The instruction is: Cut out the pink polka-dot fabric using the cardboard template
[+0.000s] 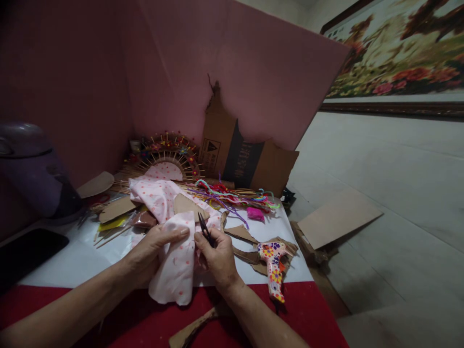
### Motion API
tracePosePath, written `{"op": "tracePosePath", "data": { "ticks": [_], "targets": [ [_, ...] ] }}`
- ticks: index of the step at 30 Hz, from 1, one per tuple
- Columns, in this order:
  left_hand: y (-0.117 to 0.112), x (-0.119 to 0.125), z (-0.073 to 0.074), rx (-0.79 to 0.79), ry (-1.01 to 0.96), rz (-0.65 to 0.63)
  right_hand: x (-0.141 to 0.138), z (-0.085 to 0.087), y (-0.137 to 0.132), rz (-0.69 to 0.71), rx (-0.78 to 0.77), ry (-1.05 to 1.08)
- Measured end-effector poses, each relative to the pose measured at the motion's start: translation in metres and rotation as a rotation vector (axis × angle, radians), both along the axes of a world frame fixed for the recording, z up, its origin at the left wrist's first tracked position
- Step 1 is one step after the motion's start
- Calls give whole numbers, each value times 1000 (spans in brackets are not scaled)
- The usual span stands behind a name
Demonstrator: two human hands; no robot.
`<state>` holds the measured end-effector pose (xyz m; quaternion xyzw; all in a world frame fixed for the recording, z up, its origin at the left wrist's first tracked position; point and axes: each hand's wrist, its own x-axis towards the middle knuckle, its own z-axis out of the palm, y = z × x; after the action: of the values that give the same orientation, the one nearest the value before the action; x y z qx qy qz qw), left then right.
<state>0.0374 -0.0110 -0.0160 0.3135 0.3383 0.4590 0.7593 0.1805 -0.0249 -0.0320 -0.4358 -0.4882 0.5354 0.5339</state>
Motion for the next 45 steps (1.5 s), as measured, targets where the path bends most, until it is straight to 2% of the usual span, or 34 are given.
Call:
{"op": "tracePosePath", "data": {
  "ticks": [5,8,15,21,25,29,38,45],
  "targets": [
    [3,-1,0,-1,15,86,1,0,0,1,56,-105],
    [3,-2,-1,1,29,72,1,0,-1,13,49,-99],
    [3,-1,-7,100,64,-79,3,-2,1,-6,18,-15],
    [3,-2,-12,133,127,-222,5,-3,3,-52,85,-85],
    [2,-4,-12,91,203,-203,5,-3,3,-58,115,-124],
    [2,-3,-11,97,142,-202,5,-2,3,-58,116,-128],
    [3,-1,-5,80,77,-54,3,-3,1,-27,66,-115],
    [2,-1,-1,76,15,-58,2,-1,0,-28,58,-120]
  ]
}}
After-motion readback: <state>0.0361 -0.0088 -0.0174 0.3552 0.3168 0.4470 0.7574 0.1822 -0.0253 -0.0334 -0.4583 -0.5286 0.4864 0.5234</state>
